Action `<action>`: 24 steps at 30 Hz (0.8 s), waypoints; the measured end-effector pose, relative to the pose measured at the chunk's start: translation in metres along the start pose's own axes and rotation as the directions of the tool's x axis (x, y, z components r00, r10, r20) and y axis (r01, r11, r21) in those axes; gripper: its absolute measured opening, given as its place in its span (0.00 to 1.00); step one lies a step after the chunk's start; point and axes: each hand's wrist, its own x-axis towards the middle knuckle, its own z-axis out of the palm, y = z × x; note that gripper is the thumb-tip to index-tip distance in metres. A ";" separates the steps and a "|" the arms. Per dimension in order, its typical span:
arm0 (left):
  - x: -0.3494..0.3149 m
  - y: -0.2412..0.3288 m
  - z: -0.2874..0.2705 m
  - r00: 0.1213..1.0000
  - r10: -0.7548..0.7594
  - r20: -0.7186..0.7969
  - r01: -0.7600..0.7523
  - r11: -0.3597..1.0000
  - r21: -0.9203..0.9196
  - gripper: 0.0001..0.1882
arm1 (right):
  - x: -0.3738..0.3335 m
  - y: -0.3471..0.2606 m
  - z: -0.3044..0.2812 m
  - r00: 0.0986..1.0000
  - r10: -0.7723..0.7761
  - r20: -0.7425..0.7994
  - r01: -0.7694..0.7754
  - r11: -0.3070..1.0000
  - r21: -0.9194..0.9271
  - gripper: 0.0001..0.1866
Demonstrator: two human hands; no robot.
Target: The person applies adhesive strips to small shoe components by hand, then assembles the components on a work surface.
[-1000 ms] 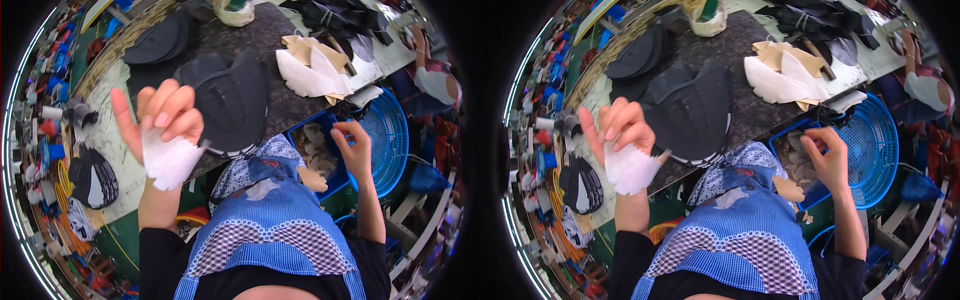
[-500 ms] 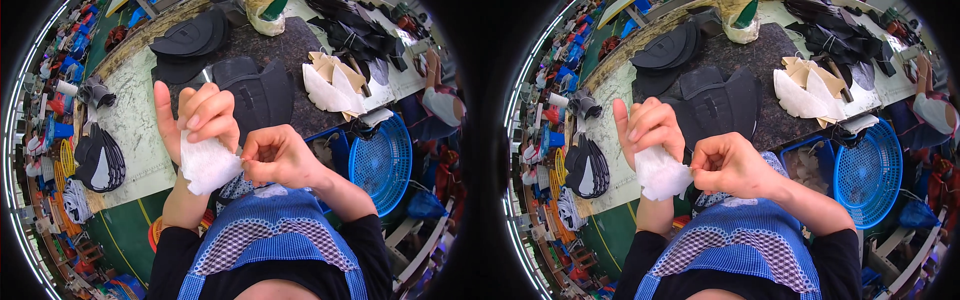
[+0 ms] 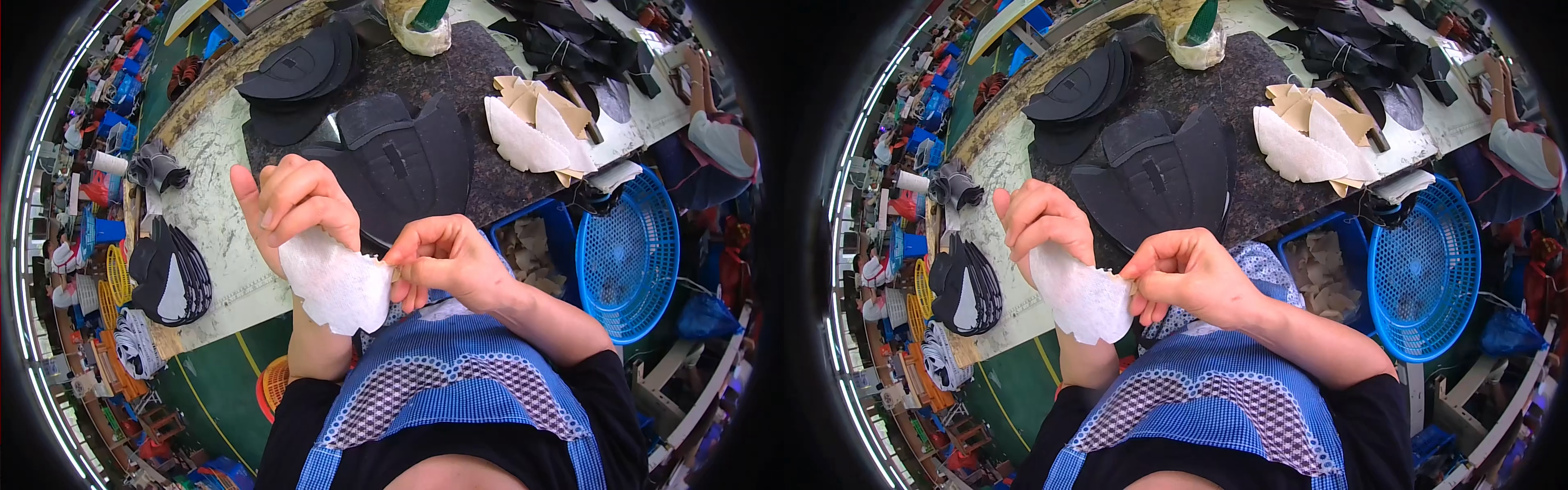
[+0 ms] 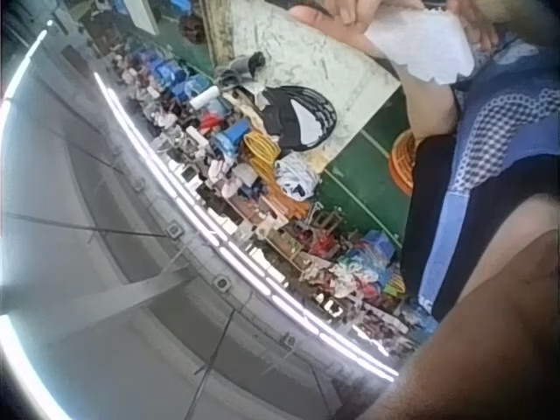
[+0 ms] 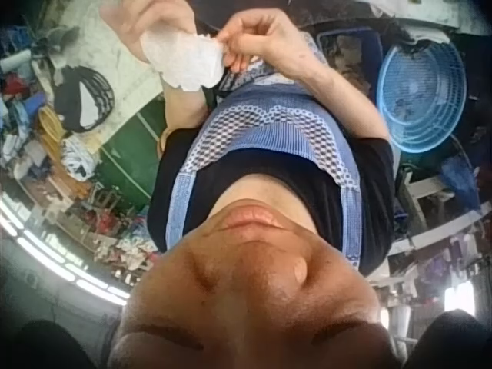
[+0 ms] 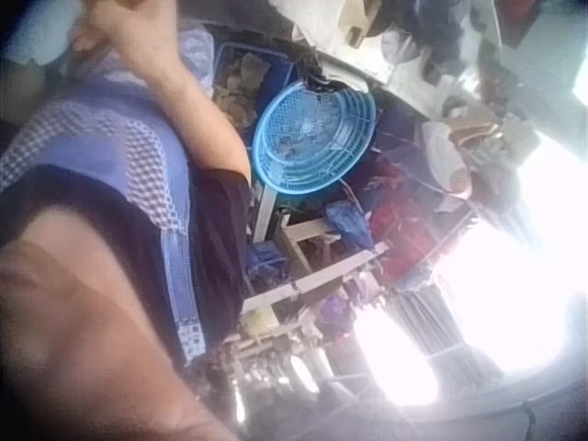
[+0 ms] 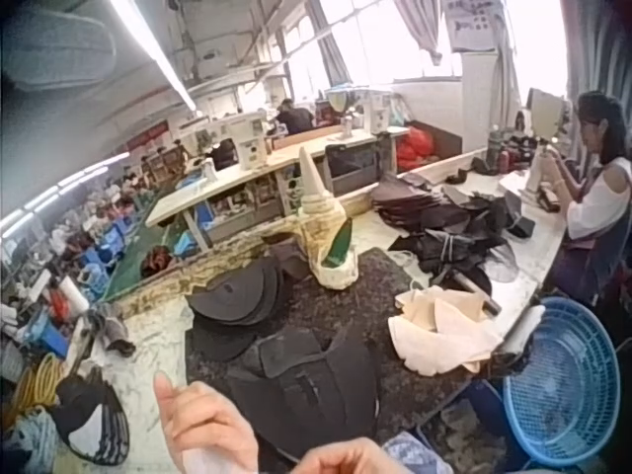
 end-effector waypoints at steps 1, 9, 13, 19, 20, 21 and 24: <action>0.000 0.000 0.002 1.000 0.021 -0.008 -0.021 1.000 -0.013 0.26 | -0.001 -0.001 -0.001 0.999 0.018 -0.029 -0.019 0.999 -0.034 0.12; -0.008 0.026 0.018 0.991 0.128 -0.040 -0.130 0.990 -0.047 0.18 | -0.030 0.007 -0.047 0.966 -0.091 -0.241 0.075 0.994 -0.075 0.12; -0.006 0.032 0.019 0.984 0.163 -0.078 -0.167 0.984 -0.053 0.17 | -0.097 0.034 -0.147 0.951 0.016 -0.310 0.001 0.999 0.054 0.18; 0.002 0.023 0.016 0.987 0.122 -0.108 -0.129 0.989 -0.067 0.18 | -0.149 0.034 -0.168 0.865 -0.188 -0.465 -0.470 0.015 -0.882 0.15; -0.001 0.017 0.016 0.986 0.113 -0.121 -0.121 0.991 -0.063 0.18 | -0.135 0.020 -0.138 0.859 -0.237 -0.455 -0.366 0.337 -0.867 0.11; 0.002 0.014 0.013 0.987 0.096 -0.129 -0.106 0.992 -0.069 0.19 | -0.103 -0.003 -0.097 0.837 -0.298 -0.459 -0.201 0.612 -0.765 0.08; 0.009 0.007 0.009 0.987 0.066 -0.146 -0.077 0.994 -0.072 0.22 | -0.053 -0.037 -0.024 0.947 -0.269 -0.176 0.107 0.779 -0.618 0.12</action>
